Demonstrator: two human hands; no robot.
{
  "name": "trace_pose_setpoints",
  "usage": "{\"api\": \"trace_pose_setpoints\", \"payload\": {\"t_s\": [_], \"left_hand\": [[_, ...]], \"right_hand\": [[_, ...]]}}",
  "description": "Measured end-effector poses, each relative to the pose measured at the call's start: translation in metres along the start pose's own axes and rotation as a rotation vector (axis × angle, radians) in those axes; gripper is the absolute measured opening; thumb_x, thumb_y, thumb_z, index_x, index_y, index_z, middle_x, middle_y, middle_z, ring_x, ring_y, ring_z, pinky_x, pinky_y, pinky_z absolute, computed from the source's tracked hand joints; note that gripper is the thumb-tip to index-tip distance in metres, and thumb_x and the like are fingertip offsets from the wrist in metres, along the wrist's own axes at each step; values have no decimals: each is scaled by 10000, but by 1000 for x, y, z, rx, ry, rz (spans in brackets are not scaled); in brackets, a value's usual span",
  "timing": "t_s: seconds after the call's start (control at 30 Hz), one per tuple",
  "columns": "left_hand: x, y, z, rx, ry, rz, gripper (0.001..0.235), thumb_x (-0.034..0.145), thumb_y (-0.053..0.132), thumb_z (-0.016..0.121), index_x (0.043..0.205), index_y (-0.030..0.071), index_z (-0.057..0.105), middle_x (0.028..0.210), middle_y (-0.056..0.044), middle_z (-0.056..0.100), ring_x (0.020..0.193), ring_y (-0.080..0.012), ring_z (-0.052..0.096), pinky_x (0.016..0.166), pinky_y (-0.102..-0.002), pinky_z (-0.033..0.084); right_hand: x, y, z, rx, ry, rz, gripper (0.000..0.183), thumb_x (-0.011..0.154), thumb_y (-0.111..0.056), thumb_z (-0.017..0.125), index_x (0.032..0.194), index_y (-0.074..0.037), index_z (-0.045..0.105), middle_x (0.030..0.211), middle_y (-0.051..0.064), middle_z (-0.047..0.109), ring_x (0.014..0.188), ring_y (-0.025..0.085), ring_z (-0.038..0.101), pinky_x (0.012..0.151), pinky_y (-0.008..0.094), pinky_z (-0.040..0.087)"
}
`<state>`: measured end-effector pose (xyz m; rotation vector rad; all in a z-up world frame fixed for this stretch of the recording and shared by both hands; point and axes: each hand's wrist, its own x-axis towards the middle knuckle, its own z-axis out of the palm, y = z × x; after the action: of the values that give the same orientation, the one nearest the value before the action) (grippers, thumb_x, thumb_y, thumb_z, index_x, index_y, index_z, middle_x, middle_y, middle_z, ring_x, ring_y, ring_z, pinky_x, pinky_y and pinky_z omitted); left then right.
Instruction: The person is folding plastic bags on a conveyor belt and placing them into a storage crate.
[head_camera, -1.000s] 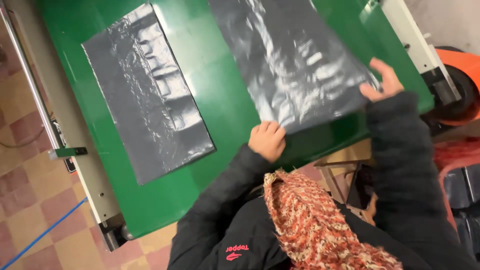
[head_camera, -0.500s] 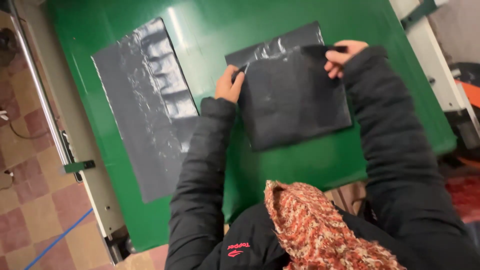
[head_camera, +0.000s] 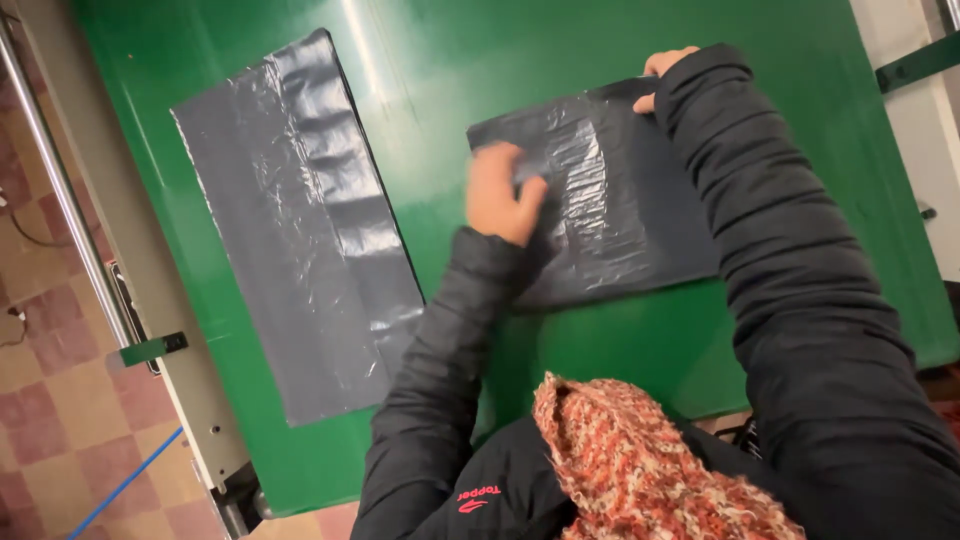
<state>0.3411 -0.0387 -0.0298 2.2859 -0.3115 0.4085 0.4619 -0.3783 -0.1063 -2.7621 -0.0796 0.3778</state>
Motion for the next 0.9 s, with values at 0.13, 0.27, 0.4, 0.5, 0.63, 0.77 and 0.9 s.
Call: {"api": "trace_pose_setpoints", "payload": {"t_s": [0.13, 0.27, 0.4, 0.5, 0.63, 0.77, 0.9], "left_hand": [[-54, -4, 33, -999, -484, -460, 802, 1006, 665, 421, 1448, -4, 456, 1425, -145, 551, 1346, -292, 516, 1082, -387, 405], [-78, -36, 25, -1545, -412, -1020, 1014, 929, 806, 229, 1549, 17, 370, 1555, -112, 494, 1396, -237, 510, 1136, -391, 356], [-114, -73, 11, -1790, -352, -991, 1113, 920, 877, 158, 1533, -27, 373, 1498, -169, 506, 1328, -303, 542, 1100, -420, 408], [-132, -86, 9, -1779, -332, -855, 1028, 989, 806, 270, 1520, -62, 419, 1483, -175, 536, 1322, -310, 550, 1138, -423, 423], [-151, -98, 0, -1265, -233, -907, 735, 1101, 477, 570, 1594, -45, 417, 1356, -50, 525, 1102, -254, 413, 945, -516, 223], [-96, 46, -31, -15, 26, -66, 643, 954, 312, 624, 1443, -61, 438, 1444, -218, 516, 1356, -372, 510, 1174, -456, 405], [-108, 76, 28, 393, -474, 65, 675, 902, 435, 593, 1468, 83, 484, 1557, -146, 441, 1441, -333, 394, 1122, -488, 366]], "right_hand": [[-58, -44, -24, -218, 301, -266, 346, 754, -280, 868, 988, -92, 696, 970, 144, 680, 928, 376, 634, 806, 484, 495], [-179, -77, -42, -20, 605, -420, 171, 866, -112, 802, 999, -145, 700, 989, 47, 683, 998, 312, 630, 894, 441, 480], [-268, -69, -4, 17, 621, -447, 206, 720, -46, 721, 889, -163, 721, 944, 0, 699, 1010, 286, 649, 917, 453, 472], [-290, -49, 26, -45, 599, -397, 245, 700, -38, 687, 906, -163, 729, 988, -28, 715, 1083, 270, 653, 971, 452, 481], [-299, -50, 27, -55, 447, -349, 211, 751, -100, 725, 955, -153, 738, 1104, -14, 714, 1197, 277, 615, 1050, 456, 481], [-277, -117, -13, 3, 469, -433, 461, 678, -390, 825, 1001, -78, 722, 1174, 144, 664, 1215, 385, 564, 1008, 519, 447], [-225, -152, 54, 249, 477, -486, 716, 789, -380, 792, 1352, 13, 589, 1373, 221, 596, 1328, 429, 508, 1122, 533, 419]]}}
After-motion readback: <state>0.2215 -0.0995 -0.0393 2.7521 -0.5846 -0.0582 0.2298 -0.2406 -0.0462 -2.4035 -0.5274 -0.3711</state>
